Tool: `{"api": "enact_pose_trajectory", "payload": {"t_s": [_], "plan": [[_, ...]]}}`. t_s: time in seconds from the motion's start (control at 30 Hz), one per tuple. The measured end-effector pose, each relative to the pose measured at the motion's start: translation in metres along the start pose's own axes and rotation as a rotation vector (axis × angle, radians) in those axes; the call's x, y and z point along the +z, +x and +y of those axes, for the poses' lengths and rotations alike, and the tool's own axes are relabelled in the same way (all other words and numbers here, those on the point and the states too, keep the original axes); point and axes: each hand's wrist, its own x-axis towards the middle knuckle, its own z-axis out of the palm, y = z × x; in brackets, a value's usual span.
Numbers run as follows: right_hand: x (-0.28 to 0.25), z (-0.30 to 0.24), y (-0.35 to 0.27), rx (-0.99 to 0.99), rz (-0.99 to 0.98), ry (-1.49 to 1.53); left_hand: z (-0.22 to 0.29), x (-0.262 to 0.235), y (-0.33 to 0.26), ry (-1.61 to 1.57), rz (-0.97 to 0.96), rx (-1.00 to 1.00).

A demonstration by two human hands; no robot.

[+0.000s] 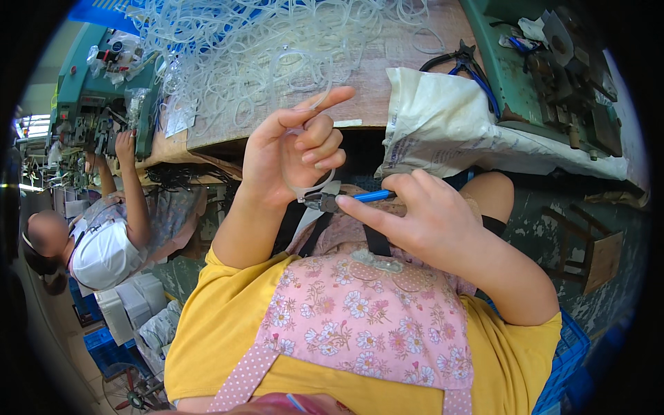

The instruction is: The person uses pliers to cut short lengths of clear plastic tubing from a large pile on the table. They repeatedly pick up a length, cut it, and drop the pieces into a white bin below.

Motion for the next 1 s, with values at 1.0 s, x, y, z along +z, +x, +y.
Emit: {"api": "enact_pose_trajectory", "payload": {"t_s": [1.0], "plan": [[0.006, -0.034, -0.016, 0.269, 0.095, 0.429, 0.058, -0.093, 0.006, 2.592, 0.632, 0.649]]}}
